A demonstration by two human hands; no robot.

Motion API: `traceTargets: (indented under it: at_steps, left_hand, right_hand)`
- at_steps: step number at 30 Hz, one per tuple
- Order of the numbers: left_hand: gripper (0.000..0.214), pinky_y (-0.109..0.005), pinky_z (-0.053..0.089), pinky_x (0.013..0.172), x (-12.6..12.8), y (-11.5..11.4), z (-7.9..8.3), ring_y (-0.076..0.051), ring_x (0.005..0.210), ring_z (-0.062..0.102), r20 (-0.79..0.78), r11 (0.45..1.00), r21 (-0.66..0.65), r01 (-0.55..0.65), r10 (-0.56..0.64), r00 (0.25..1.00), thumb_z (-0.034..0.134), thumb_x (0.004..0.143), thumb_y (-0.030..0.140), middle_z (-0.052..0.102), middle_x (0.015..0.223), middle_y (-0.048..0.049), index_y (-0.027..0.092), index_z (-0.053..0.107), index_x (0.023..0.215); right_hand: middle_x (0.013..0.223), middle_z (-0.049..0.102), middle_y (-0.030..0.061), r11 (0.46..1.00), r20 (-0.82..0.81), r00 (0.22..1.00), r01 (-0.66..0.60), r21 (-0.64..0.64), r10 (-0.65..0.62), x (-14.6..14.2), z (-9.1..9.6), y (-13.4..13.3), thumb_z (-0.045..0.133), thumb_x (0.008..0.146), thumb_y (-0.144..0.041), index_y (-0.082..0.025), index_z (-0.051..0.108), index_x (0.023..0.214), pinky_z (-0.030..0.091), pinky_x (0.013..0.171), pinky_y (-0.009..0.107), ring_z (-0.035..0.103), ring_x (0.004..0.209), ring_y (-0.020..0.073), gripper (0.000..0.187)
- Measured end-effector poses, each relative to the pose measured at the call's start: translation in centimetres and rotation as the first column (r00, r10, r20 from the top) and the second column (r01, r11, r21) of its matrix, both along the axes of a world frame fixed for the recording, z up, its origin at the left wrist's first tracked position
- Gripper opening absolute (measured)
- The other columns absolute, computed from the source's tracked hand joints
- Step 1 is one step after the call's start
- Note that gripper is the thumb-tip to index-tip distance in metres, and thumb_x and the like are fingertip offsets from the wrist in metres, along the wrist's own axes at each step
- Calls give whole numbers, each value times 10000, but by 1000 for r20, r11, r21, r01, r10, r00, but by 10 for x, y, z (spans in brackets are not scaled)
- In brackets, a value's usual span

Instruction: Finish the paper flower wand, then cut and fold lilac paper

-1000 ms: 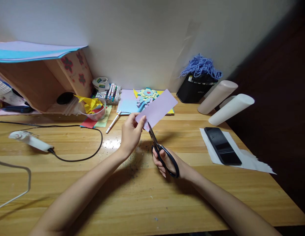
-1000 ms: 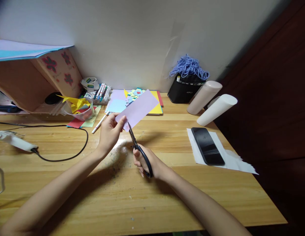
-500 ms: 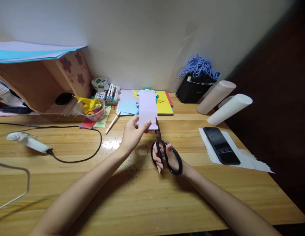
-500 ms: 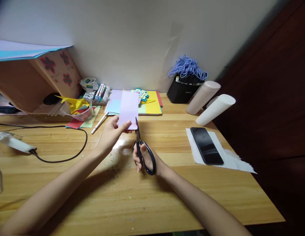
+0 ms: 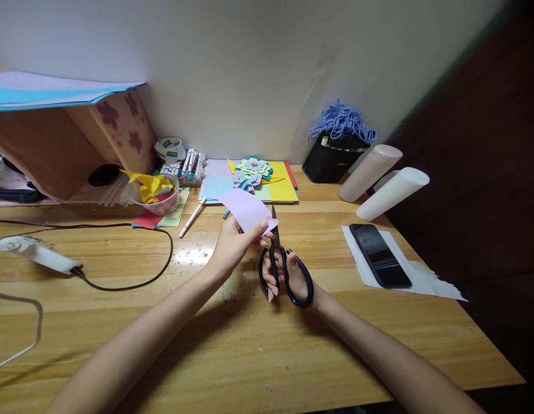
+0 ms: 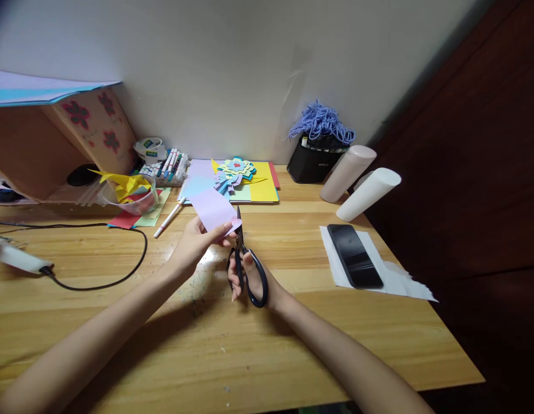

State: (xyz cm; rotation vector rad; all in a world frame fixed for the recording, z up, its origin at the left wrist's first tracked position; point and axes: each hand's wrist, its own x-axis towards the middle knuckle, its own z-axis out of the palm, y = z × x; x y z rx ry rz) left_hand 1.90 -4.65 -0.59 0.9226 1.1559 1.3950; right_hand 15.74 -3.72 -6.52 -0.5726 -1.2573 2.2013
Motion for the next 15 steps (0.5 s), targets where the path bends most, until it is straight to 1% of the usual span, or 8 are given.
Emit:
traceTargets:
  at_steps: [3, 5, 11, 15]
  left_hand:
    - [304, -208, 492, 556, 1, 0, -2, -139, 685, 624, 6, 1000, 3, 3, -3, 1000, 665, 692, 292, 667, 919, -98, 116, 608, 934]
    - [311, -211, 496, 569, 2, -1, -3, -138, 686, 624, 10, 1000, 4, 3, -3, 1000, 663, 695, 299, 668, 919, -95, 117, 609, 941]
    - [330, -224, 505, 601, 6, -3, -4, -133, 677, 622, 13, 1000, -7, -26, 26, 1000, 667, 692, 311, 669, 940, -94, 119, 610, 953]
    - [305, -218, 496, 591, 5, -2, -3, -128, 672, 614, 23, 1000, 11, -19, 19, 1000, 665, 696, 302, 670, 898, -83, 114, 615, 931]
  right_hand:
    - [475, 442, -73, 999, 14, 999, 33, 14, -33, 0, 0, -2, 444, 554, -795, -181, 424, 710, 475, 362, 231, 412, 323, 53, 635]
    - [472, 436, -80, 999, 10, 999, 42, 1, -42, -1, -1, -4, 458, 544, -792, -184, 414, 703, 464, 349, 218, 400, 314, 47, 630]
    - [452, 437, -90, 995, -16, 999, 31, -92, -33, -3, -7, -4, 529, 515, -766, -189, 406, 690, 442, 314, 193, 393, 290, 43, 615]
    - [449, 440, -92, 990, 6, 998, 58, -130, -58, -2, -8, -3, 567, 521, -738, -191, 405, 693, 428, 299, 175, 394, 284, 41, 596]
